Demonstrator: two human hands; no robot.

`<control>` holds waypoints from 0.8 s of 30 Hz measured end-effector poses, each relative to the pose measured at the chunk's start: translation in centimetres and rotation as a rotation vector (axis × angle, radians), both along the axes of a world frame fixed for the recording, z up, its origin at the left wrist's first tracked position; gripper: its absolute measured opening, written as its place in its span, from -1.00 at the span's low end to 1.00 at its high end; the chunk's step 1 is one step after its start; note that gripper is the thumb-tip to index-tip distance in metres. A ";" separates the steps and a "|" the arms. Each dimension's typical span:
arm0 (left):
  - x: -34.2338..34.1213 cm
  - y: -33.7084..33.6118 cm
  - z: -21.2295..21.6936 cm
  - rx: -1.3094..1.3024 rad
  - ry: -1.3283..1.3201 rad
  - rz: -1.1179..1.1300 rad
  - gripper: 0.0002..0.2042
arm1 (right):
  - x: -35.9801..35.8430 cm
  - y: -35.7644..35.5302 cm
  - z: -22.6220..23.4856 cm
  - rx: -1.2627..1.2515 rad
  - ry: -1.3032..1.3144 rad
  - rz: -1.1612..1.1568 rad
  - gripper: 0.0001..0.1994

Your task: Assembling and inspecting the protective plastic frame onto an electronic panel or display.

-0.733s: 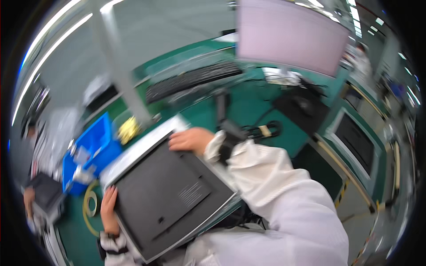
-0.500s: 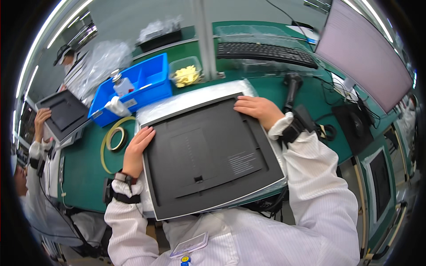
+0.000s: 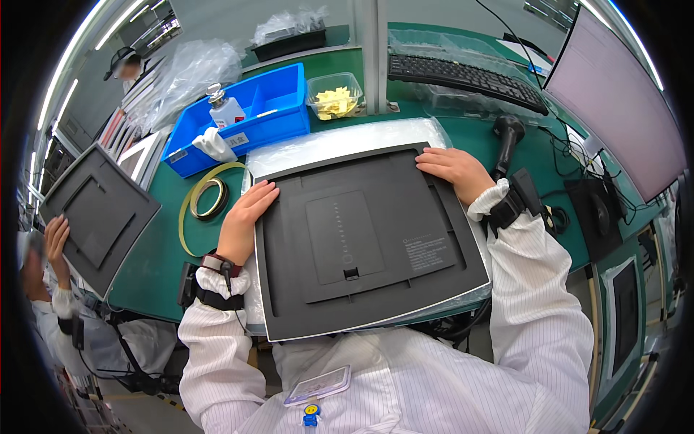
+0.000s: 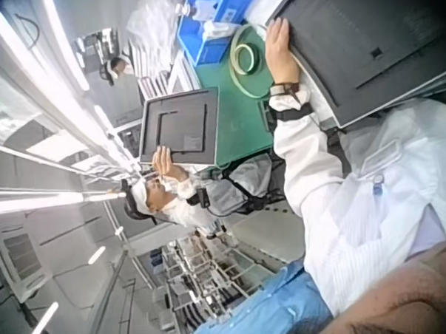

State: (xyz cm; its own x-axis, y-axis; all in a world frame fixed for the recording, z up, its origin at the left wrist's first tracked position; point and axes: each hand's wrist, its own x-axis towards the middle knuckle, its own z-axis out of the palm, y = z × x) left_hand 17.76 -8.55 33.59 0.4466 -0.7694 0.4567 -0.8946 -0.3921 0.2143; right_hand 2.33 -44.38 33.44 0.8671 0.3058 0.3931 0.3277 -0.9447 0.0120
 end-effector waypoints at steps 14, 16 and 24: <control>0.1 0.1 -0.1 0.014 -0.023 0.012 -0.59 | 0.2 0.0 -0.2 0.007 0.001 -0.006 -0.63; 0.0 0.1 -0.1 0.009 -0.020 0.008 -0.59 | 0.2 0.2 -0.3 0.056 0.032 -0.012 -0.63; -0.1 0.5 -0.1 0.018 -0.029 0.008 -0.58 | -3.1 3.2 2.2 0.391 -0.110 0.000 -0.76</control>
